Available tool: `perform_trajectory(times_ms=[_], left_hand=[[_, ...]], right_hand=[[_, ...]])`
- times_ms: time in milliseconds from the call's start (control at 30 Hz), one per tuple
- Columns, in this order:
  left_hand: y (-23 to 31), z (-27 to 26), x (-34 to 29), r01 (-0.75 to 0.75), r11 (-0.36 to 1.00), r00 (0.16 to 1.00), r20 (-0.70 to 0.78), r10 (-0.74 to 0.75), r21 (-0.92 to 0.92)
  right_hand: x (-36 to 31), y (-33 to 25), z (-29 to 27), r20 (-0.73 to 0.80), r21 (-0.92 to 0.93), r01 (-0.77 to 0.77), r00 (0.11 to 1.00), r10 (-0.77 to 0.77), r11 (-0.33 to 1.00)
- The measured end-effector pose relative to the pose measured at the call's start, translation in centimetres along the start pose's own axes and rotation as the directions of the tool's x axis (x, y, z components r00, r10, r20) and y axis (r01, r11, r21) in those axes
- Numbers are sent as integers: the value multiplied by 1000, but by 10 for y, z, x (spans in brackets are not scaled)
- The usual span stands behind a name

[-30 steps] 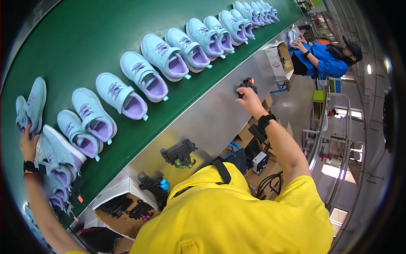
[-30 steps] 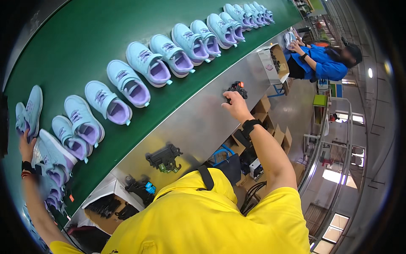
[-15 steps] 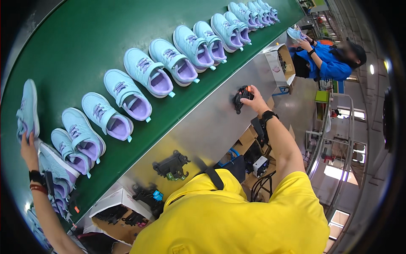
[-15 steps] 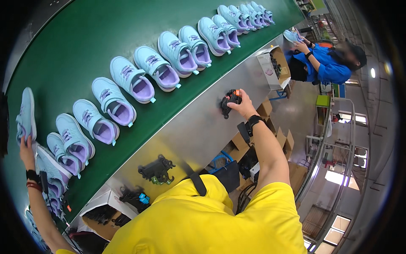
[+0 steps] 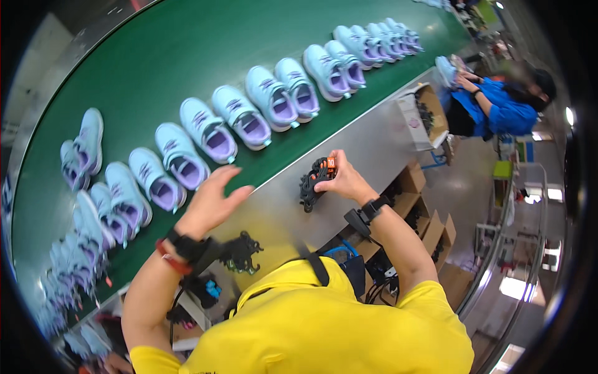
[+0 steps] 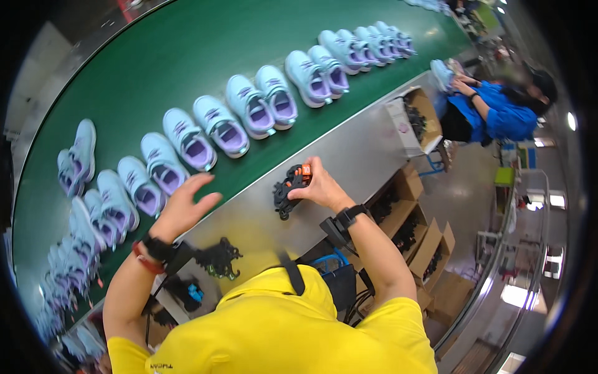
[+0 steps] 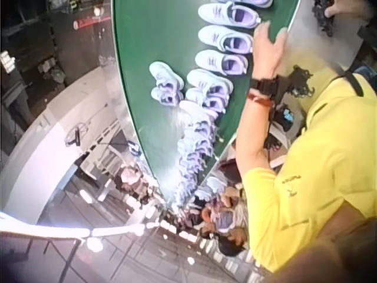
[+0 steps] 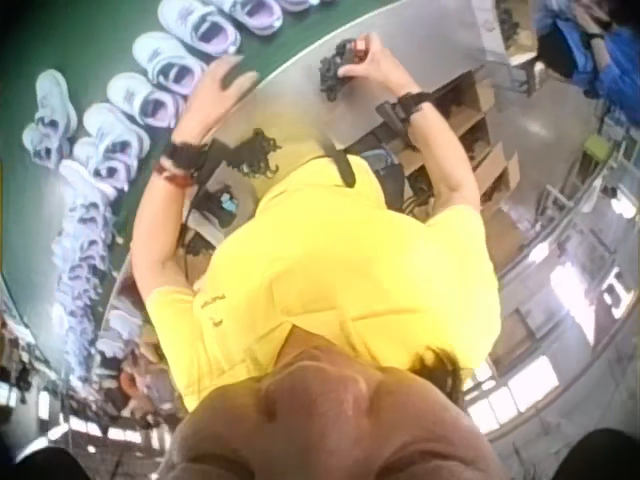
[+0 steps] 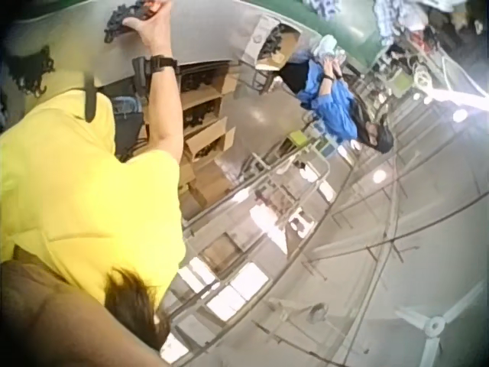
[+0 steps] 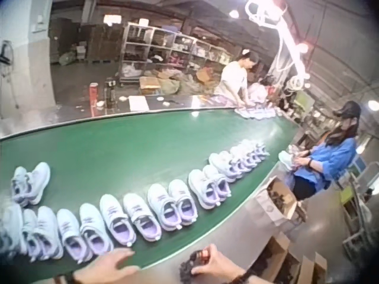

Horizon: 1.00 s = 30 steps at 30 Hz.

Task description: The person attaches black plastic tags to pairs of light blue and purple sneakers on a green conveyor belt. They pick up each tag, clip it onto the shoe's tongue or upper, and then move the pair forward along the belt. The process is repeated for multiple pairs in sequence.

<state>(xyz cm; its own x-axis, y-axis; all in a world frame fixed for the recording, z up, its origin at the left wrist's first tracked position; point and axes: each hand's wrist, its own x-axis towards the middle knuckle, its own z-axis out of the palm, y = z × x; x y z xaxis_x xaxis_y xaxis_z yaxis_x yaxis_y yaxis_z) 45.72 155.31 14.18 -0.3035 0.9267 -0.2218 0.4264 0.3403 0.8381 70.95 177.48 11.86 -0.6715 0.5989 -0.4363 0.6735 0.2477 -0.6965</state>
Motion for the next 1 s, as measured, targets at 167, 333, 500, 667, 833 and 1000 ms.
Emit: perform_trajectory(times_ms=[167, 333, 500, 667, 833, 1000], left_hand=[[43, 19, 6, 495, 736, 771, 624, -127, -461], [58, 53, -30, 481, 173, 872, 490, 11, -860], [59, 62, -42, 259, -83, 959, 266, -93, -962], [86, 80, -51, 148, -74, 949, 162, -269, -986], [96, 84, -58, 181, 14, 931, 167, -325, -983], [76, 86, -60, 180, 209, 904, 78, -420, -961]], right_hand=[[-16, -93, -3, 249, -44, 493, 848, -468, 869], [-20, -133, -7, 135, -177, 797, 601, -788, 578], [-27, -88, 9, -43, 161, 748, 658, -752, 644], [-44, -100, 47, -228, 169, 755, 655, -720, 634], [-39, -92, 43, -55, 305, 684, 708, -704, 663], [-45, -82, 25, 408, 581, 123, 811, -419, 804]])
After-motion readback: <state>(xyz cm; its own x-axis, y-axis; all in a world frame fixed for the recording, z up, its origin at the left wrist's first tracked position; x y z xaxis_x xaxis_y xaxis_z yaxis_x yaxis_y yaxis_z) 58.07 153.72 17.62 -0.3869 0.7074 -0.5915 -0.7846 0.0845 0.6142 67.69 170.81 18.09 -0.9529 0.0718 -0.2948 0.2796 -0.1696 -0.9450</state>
